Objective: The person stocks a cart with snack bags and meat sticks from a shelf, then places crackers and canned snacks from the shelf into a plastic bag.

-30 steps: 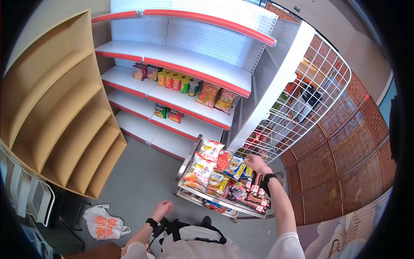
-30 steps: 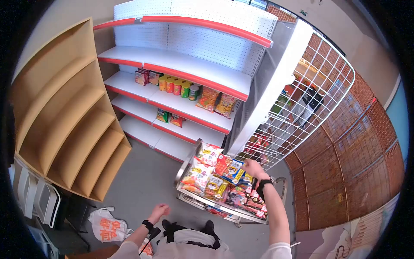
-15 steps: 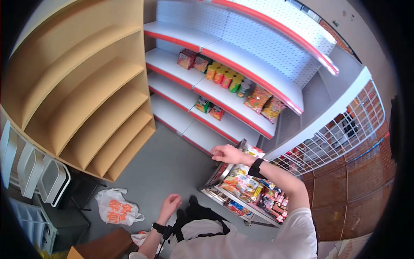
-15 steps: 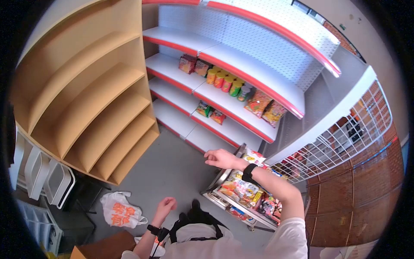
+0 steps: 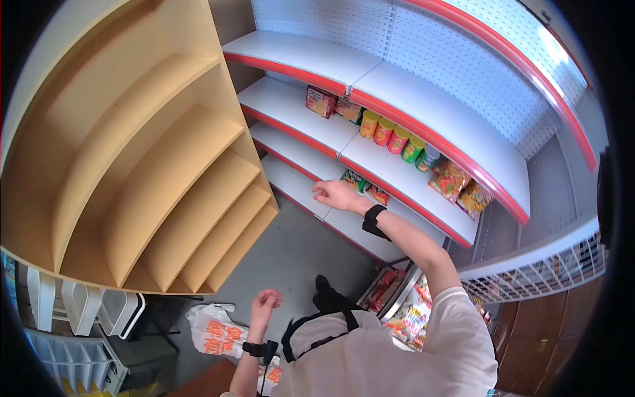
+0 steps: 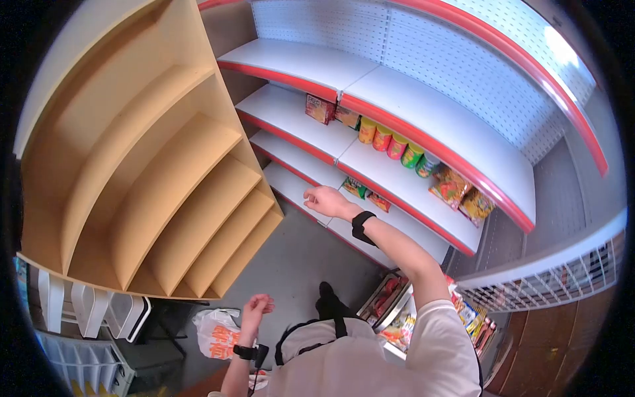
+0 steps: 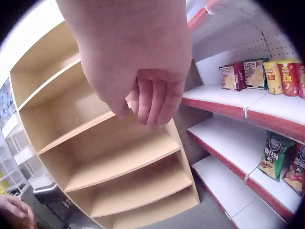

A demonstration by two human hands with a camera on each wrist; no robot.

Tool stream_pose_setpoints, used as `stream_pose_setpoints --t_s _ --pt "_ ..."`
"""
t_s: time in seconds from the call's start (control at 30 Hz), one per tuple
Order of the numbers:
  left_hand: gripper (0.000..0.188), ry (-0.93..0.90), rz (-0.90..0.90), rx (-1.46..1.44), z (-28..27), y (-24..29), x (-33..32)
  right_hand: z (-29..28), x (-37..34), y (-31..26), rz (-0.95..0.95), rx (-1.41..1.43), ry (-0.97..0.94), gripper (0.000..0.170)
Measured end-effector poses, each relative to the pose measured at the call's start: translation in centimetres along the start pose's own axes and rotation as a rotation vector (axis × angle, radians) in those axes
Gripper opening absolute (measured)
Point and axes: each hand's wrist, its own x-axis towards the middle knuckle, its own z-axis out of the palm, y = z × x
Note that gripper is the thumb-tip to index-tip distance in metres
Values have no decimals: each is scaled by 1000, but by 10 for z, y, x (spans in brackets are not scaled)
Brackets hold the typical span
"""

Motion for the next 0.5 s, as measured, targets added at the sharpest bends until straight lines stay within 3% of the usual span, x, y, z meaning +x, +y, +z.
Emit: stream_pose_setpoints --t_s 0.07,0.13,0.3,0.37,0.5 --pt "18 42 -3 -21 5 22 28 -4 16 28 28 65 87 22" --pt "18 106 82 -21 8 40 52 -11 29 56 57 -4 17 23" --pt "21 169 68 -87 14 76 108 -33 80 131 120 -274 -94 28" --pt "22 182 54 -130 15 79 132 -46 111 148 266 -214 231 34" --pt "21 141 39 -203 16 84 189 -69 162 200 330 -231 360 38"
